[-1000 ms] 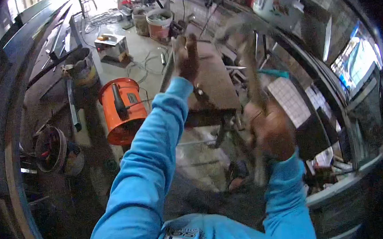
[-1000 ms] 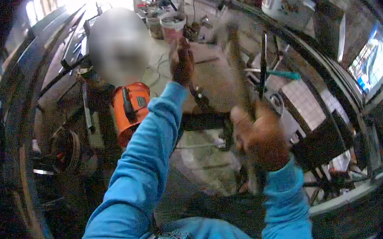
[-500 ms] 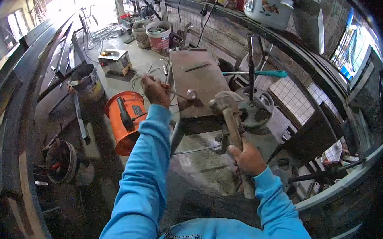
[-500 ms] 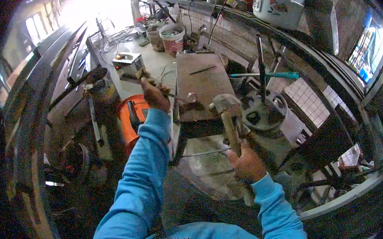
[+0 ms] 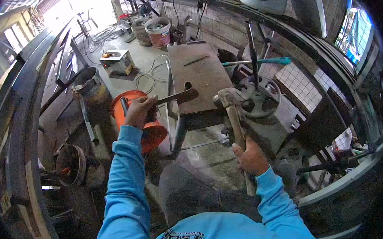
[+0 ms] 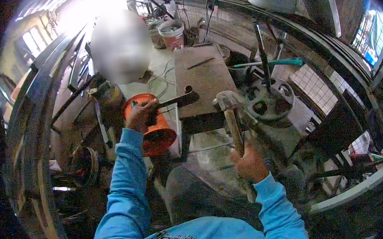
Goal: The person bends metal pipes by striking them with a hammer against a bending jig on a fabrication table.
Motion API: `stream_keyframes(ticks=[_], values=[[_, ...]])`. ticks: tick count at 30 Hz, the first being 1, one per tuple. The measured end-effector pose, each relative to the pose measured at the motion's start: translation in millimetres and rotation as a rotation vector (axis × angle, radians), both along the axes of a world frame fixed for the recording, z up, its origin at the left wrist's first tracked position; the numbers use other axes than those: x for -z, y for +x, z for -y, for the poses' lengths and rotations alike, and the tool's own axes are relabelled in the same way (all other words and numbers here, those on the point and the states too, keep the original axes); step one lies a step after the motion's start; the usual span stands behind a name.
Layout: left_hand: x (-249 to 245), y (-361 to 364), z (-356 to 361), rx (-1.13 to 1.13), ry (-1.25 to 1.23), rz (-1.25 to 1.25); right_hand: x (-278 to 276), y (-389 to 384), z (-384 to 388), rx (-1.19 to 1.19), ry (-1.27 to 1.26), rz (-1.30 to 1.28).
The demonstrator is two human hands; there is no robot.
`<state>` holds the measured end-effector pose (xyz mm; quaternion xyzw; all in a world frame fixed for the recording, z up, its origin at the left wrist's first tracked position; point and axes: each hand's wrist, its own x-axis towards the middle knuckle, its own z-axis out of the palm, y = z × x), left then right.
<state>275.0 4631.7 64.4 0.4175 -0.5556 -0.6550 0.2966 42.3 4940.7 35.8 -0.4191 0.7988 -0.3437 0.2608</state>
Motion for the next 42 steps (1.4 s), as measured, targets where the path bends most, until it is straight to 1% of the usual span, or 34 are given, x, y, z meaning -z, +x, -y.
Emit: stream_keyframes(ticks=[2,4,7,8,9,10,11,12,14,15,16,19,20,23,24,25,27,28,31,32,35,36,38,39,41,42], values=[[-9.4,1.7,-2.5,0.105,-0.035,0.158,2.6,-1.6,0.7,0.006,0.007,-0.044],[-39.0,2.9,-18.1,0.204,-0.067,0.282,-7.4,2.3,-0.1,0.005,0.015,-0.033],[-29.3,6.4,-13.9,0.285,0.034,0.123,-41.5,9.9,-0.2,-0.043,0.021,0.001],[-27.4,7.0,-17.2,0.282,-0.112,0.188,-28.2,6.3,-0.7,-0.056,-0.039,-0.073],[-24.6,5.7,-25.6,0.281,-0.259,0.254,-3.2,-0.5,-2.3,-0.066,-0.1,-0.145],[-21.1,3.2,-34.9,0.282,-0.408,0.319,6.1,-2.5,-1.5,-0.073,-0.162,-0.218],[-6.1,-0.3,-44.8,0.227,-0.699,0.288,8.2,-3.2,-2.0,-0.045,-0.14,-0.176],[19.0,-4.3,-56.1,0.168,-0.983,0.254,5.1,-0.4,-2.7,-0.02,-0.114,-0.129],[27.6,-16.5,-83.9,0.059,-1.129,0.297,-0.6,3.9,-3.1,-0.013,-0.083,-0.033],[10.3,-24.5,-107.3,0.009,-0.992,0.375,-4.9,2.4,-1.5,-0.031,-0.079,0.012],[3.5,-33.1,-122.7,-0.042,-0.853,0.453,-9.7,0.7,-0.2,-0.051,-0.074,0.059],[30.9,-56.8,-134.0,-0.191,-1.05,0.349,-31.7,-1.2,0.8,-0.044,0.099,0.238],[36.2,-64.9,-140.0,-0.205,-0.992,0.223,-28.0,-6.2,2.8,-0.071,0.019,0.253],[45.6,-80.4,-151.1,-0.191,-0.739,0.055,-43.2,-21.0,6.6,-0.171,0.043,0.409],[48.5,-88.0,-154.1,-0.237,-0.513,-0.101,-51.7,-24.7,7.8,-0.18,0.071,0.422],[40.7,-90.8,-158.2,-0.257,-0.325,-0.095,-47.4,-32.8,9.4,-0.209,0.093,0.374],[1.2,-97.7,-163.5,-0.314,0.055,-0.101,-50.5,-50.0,15.6,-0.277,0.138,0.272],[-25.8,-106.3,-160.5,-0.312,0.137,0.013,-57.4,-56.6,23.1,-0.319,0.104,0.296],[-36.6,-111.3,-141.4,-0.167,0.378,0.18,-88.5,-77.0,37.6,-0.372,0.207,0.262],[-13.9,-107.6,-138.7,-0.092,0.279,0.287,-92.4,-85.4,40.9,-0.39,0.253,0.322],[0.2,-120.0,-137.9,-0.029,0.264,0.522,-112.0,-100.1,50.9,-0.403,0.392,0.343],[5.6,-122.9,-139.0,-0.046,0.256,0.55,-116.1,-100.0,52.0,-0.39,0.358,0.243],[9.5,-132.2,-145.1,-0.092,0.252,0.593,-126.0,-105.5,57.4,-0.407,0.34,0.261],[-0.4,-139.3,-147.1,-0.086,0.254,0.659,-135.2,-110.1,59.7,-0.423,0.336,0.269],[-16.1,-148.6,-144.6,-0.074,0.256,0.791,-158.1,-116.6,71.1,-0.501,0.435,0.212],[6.4,-151.3,-152.4,-0.126,0.218,0.793,-173.0,-119.8,77.0,-0.536,0.481,0.18]])
